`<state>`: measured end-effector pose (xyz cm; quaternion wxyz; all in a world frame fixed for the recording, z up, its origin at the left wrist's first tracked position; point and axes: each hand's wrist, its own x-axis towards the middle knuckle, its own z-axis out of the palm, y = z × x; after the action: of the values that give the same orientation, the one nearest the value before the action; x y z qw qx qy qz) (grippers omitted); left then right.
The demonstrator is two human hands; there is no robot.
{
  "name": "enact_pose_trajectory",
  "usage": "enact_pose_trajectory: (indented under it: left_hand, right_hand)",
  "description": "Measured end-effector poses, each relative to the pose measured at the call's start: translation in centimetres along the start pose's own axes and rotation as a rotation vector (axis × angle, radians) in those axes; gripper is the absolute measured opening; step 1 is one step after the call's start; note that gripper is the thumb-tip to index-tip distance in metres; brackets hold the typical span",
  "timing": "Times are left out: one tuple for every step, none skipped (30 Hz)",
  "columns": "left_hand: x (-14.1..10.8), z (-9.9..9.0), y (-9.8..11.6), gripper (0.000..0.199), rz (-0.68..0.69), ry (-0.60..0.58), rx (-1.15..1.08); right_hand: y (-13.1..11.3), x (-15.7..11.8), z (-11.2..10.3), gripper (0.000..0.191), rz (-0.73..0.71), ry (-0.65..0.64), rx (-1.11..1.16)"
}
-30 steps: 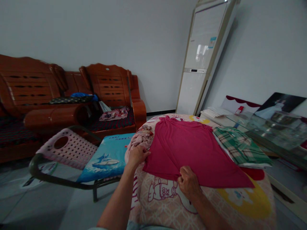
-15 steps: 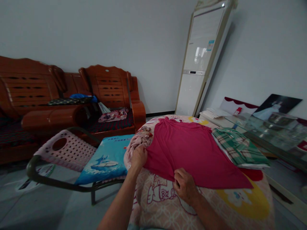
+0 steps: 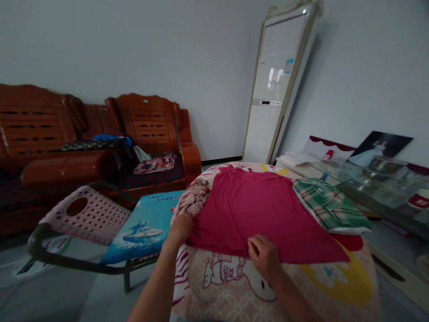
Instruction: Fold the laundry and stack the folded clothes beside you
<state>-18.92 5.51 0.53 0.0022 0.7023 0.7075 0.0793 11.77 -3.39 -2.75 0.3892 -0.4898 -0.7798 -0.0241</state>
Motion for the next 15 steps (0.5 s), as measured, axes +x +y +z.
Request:
enact_pose_trajectory:
  left_hand:
    - [-0.1, -0.2, 0.0, 0.025, -0.01, -0.041, 0.011]
    - [-0.3, -0.6, 0.1, 0.024, -0.023, -0.08, 0.018]
    - [-0.5, -1.1, 0.3, 0.021, -0.042, -0.101, 0.016]
    - [-0.7, -1.7, 0.6, 0.02, -0.061, -0.091, 0.004]
    - [-0.9, -2.3, 1.0, 0.019, -0.077, -0.06, -0.014]
    - [-1.0, -3.0, 1.5, 0.019, -0.08, -0.015, -0.035]
    - [-1.1, -3.5, 2.2, 0.018, -0.067, 0.024, -0.067]
    - [-1.2, -3.9, 2.9, 0.016, -0.023, 0.039, -0.114]
    - [-1.3, -4.2, 3.7, 0.014, 0.053, 0.014, -0.176]
    - [-1.4, -4.2, 4.3, 0.013, 0.147, -0.051, -0.243]
    - [-1.4, -4.1, 4.9, 0.013, 0.244, -0.147, -0.305]
    - [-1.5, -3.8, 5.3, 0.013, 0.33, -0.248, -0.353]
    - [-1.6, -3.4, 5.5, 0.013, 0.398, -0.333, -0.381]
    - [-1.7, -2.9, 5.7, 0.012, 0.446, -0.39, -0.39]
    - [-1.9, -2.4, 5.7, 0.011, 0.469, -0.418, -0.383]
  right_hand:
    - [0.7, 0.0, -0.3, 0.02, 0.064, 0.012, -0.048]
    - [1.4, -0.1, -0.7, 0.02, 0.126, 0.014, -0.094]
    - [2.0, -0.2, -1.0, 0.019, 0.182, 0.008, -0.138]
    - [2.6, -0.2, -1.3, 0.019, 0.231, -0.002, -0.174]
    - [3.0, -0.3, -1.5, 0.019, 0.269, -0.018, -0.201]
    - [3.3, -0.3, -1.7, 0.019, 0.299, -0.041, -0.219]
    - [3.5, -0.3, -1.8, 0.019, 0.322, -0.07, -0.229]
    - [3.6, -0.3, -1.9, 0.018, 0.339, -0.104, -0.234]
    - [3.6, -0.2, -2.0, 0.018, 0.35, -0.142, -0.233]
    - [3.5, -0.1, -2.2, 0.017, 0.358, -0.182, -0.226]
    - [3.5, -0.1, -2.3, 0.016, 0.364, -0.22, -0.213]
    - [3.5, 0.0, -2.5, 0.015, 0.364, -0.256, -0.195]
    - [3.5, 0.1, -2.7, 0.013, 0.358, -0.29, -0.178]
    - [3.5, 0.1, -2.9, 0.012, 0.343, -0.32, -0.164]
    - [3.6, 0.2, -3.1, 0.012, 0.321, -0.348, -0.158]
